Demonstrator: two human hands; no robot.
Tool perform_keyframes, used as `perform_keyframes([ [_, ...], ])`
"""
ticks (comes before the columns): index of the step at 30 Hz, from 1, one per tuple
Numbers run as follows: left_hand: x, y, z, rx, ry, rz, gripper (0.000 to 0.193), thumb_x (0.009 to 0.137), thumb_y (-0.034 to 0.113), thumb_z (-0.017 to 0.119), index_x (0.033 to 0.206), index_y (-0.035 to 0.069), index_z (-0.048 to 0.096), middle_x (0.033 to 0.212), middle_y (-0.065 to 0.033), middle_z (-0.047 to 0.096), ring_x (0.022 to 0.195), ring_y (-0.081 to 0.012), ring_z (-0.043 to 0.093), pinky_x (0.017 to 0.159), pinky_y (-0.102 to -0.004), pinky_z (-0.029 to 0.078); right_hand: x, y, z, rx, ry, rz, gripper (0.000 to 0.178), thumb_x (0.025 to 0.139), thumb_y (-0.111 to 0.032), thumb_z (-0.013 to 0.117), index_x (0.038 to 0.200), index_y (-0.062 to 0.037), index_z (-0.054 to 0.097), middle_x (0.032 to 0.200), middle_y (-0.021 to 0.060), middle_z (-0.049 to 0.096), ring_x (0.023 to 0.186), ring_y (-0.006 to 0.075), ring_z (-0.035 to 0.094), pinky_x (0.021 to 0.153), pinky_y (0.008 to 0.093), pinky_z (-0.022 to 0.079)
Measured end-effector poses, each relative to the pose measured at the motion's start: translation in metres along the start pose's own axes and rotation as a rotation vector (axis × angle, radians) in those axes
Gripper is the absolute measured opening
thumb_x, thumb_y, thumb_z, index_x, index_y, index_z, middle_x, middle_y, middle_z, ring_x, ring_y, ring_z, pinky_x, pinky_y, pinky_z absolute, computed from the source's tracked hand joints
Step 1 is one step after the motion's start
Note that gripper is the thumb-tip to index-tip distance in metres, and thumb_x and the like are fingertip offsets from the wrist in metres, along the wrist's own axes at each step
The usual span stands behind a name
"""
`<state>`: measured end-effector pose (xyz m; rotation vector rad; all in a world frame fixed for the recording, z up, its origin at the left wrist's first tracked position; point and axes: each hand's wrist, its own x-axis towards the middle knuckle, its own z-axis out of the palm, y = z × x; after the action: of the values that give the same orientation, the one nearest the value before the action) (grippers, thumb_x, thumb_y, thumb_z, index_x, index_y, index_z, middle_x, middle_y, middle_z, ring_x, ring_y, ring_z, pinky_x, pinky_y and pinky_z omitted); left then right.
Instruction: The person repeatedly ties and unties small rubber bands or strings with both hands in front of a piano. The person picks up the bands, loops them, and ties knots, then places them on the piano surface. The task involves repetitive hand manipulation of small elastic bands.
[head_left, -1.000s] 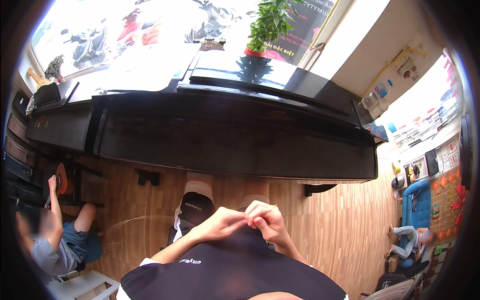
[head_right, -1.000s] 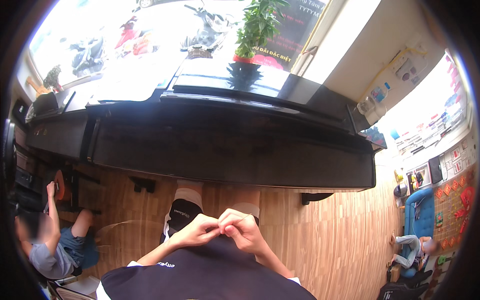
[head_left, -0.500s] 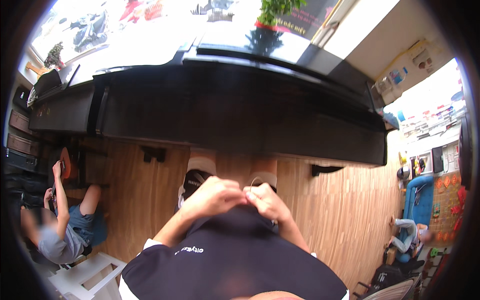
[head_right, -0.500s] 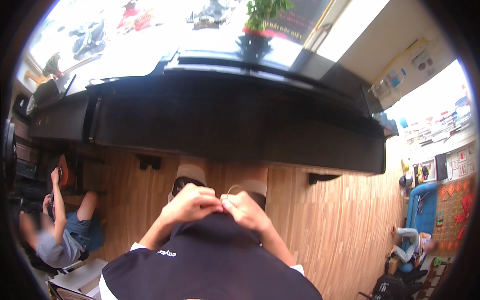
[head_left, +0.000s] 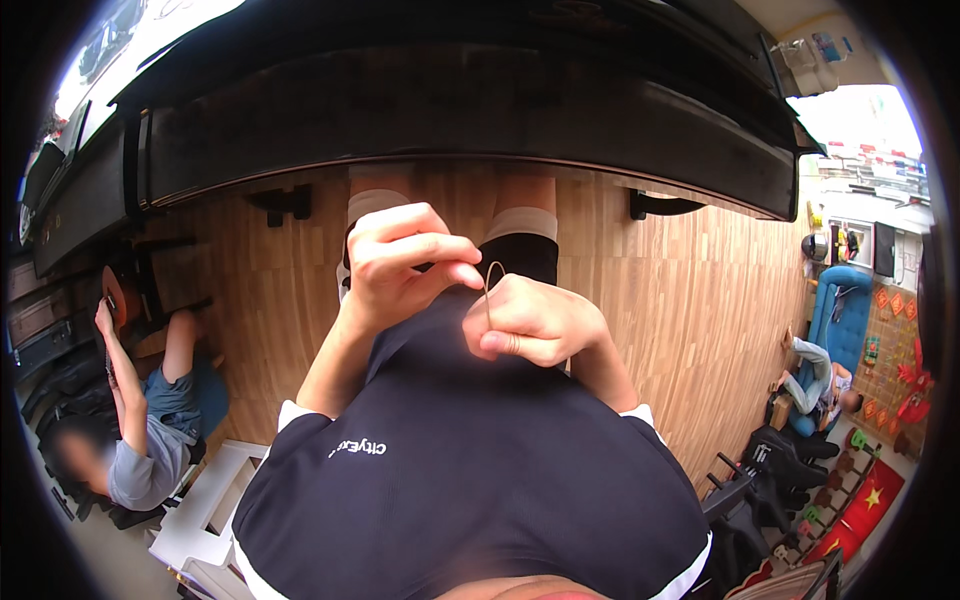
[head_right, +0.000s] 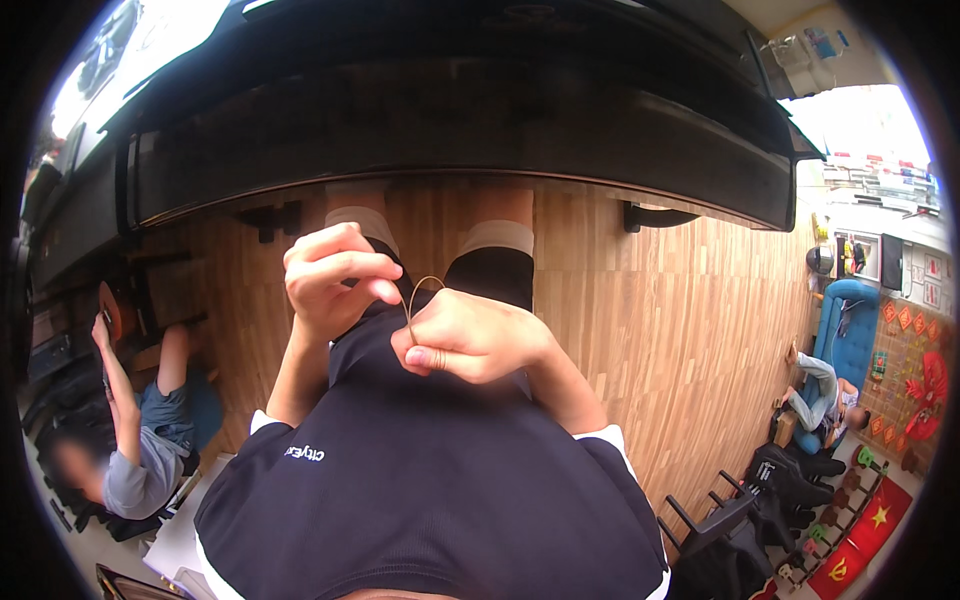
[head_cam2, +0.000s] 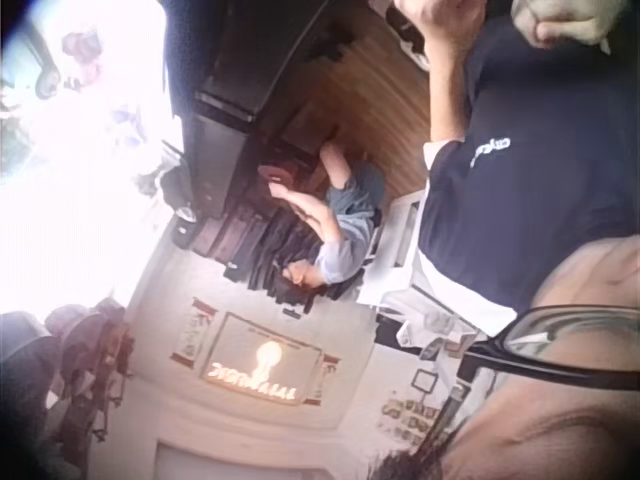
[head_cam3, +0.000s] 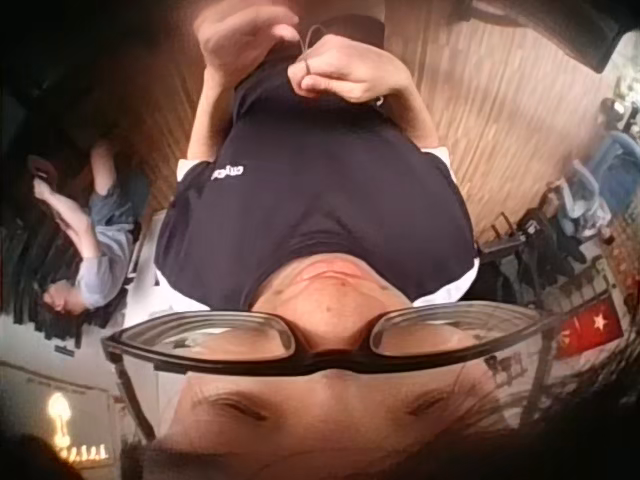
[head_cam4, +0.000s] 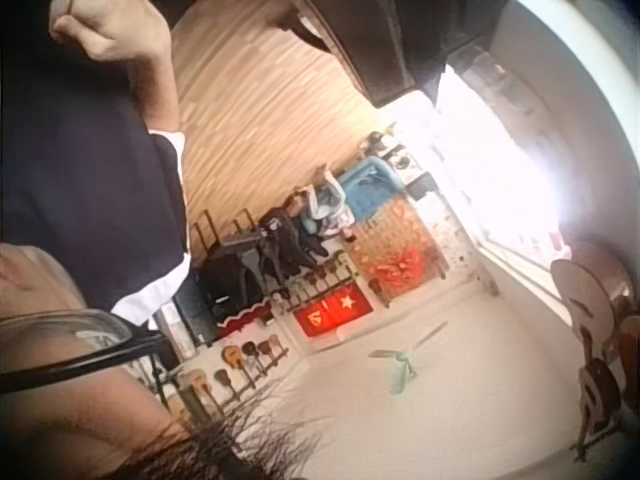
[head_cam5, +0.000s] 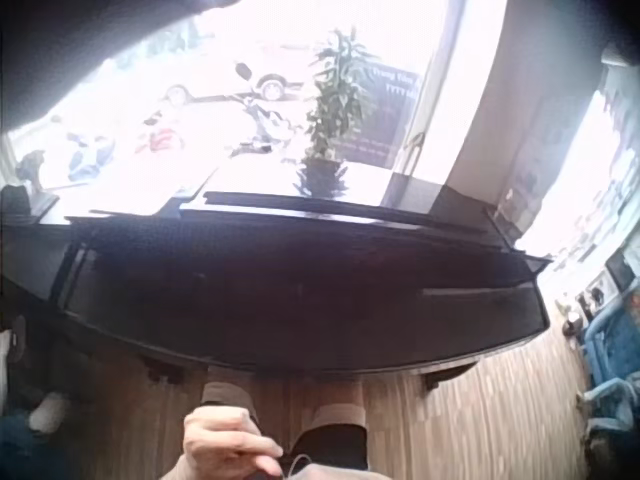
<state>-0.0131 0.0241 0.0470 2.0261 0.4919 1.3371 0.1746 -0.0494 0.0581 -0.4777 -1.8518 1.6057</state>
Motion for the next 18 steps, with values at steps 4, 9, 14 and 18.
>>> perform_keyframes([
  [4, -0.008, -0.006, 0.007, -0.048, 0.026, -0.060, 0.033, 0.069, 0.037, 0.083, 0.078, 0.007, 0.074, 0.062, -0.0014, 0.059, 0.050, -0.0119, 0.049, 0.045, -0.0257, 0.034, 0.002, -0.009, 0.007, -0.252, 0.065, -0.010, 0.019, 0.096, -0.012, 0.054, 0.080, -0.0035, 0.054, 0.067, 0.0101, 0.054, 0.064, 0.0311, 0.056, 0.061, 0.0400, 0.045],
  [9, -0.019, -0.003, 0.018, -0.057, 0.027, -0.125, 0.037, 0.080, 0.044, 0.076, 0.082, 0.006, 0.076, 0.064, -0.0029, 0.060, 0.050, -0.0127, 0.051, 0.044, -0.0266, 0.035, 0.005, -0.019, 0.008, -0.304, 0.038, -0.020, 0.021, 0.099, -0.015, 0.052, 0.081, -0.0032, 0.053, 0.068, 0.0117, 0.053, 0.067, 0.0323, 0.056, 0.063, 0.0418, 0.045],
  [14, -0.019, 0.000, 0.021, -0.227, -0.132, -0.154, 0.029, 0.091, 0.030, 0.065, 0.079, 0.004, 0.069, 0.063, -0.0048, 0.050, 0.050, -0.0184, 0.048, 0.045, -0.0314, 0.036, 0.000, -0.012, 0.013, -0.019, 0.133, -0.136, 0.031, 0.101, -0.022, 0.048, 0.076, -0.0038, 0.050, 0.061, 0.0090, 0.046, 0.055, 0.0288, 0.050, 0.054, 0.0390, 0.039],
  [18, -0.017, 0.001, 0.015, -0.247, -0.105, -0.221, 0.036, 0.094, 0.030, 0.063, 0.071, 0.002, 0.062, 0.063, -0.0060, 0.050, 0.049, -0.0182, 0.047, 0.045, -0.0303, 0.034, -0.005, -0.007, 0.015, -0.020, 0.285, -0.156, 0.031, 0.100, -0.021, 0.049, 0.074, -0.0050, 0.050, 0.059, 0.0062, 0.044, 0.050, 0.0262, 0.046, 0.051, 0.0371, 0.037],
])
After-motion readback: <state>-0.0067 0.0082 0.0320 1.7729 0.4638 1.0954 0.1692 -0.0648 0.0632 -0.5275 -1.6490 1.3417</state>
